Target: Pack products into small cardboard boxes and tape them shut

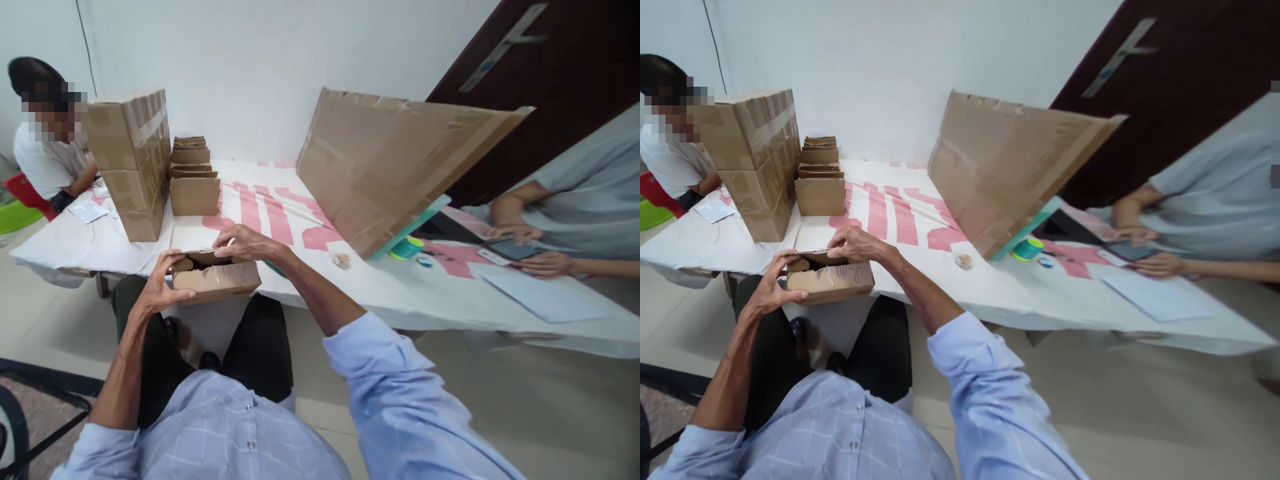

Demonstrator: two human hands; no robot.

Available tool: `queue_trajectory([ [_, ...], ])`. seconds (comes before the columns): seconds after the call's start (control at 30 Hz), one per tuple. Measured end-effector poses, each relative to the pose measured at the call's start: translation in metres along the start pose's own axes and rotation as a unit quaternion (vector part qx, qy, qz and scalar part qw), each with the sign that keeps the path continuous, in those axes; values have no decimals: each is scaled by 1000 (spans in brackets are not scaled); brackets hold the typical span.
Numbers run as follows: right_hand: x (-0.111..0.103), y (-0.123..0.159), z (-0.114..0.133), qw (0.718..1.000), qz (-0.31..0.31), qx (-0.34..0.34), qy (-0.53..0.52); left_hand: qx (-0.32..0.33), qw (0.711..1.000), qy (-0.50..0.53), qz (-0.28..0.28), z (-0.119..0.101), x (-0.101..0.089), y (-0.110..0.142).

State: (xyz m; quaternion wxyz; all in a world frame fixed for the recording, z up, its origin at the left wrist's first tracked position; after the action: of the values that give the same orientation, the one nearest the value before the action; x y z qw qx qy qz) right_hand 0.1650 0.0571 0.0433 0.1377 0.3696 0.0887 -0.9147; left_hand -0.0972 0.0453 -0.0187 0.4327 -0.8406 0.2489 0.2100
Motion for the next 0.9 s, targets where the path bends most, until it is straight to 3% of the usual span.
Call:
queue_trajectory([
  [0.1, -1, 1, 9, 999, 19, -7, -41, 5, 1000, -1, 5, 0, 2, -1],
  [0.27, 1, -1, 14, 999, -2, -13, -52, 11, 1000, -4, 15, -2, 3, -3],
  [0.6, 3, -5, 7, 985, -32, 63, -156, 17, 999, -8, 30, 3, 4, 2],
  [0.73, 3, -10, -2, 962, -79, 133, -225, 20, 999, -15, 42, 4, 5, 2],
  [0.9, -2, -2, -13, 928, -204, 155, -270, 17, 999, -21, 33, 6, 7, -6],
])
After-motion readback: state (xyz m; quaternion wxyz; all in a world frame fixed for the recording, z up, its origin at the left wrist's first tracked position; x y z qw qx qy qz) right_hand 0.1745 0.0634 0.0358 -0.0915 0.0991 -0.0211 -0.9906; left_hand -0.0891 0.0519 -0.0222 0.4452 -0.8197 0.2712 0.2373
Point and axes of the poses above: each hand's wrist, its own y-axis away from the middle knuckle, its own x-axis out of the palm, z = x × y, the point moved 4 cm from there along -y, towards the middle knuckle, and after that the axes turned 15 degrees about x, right-handed, at the moved point
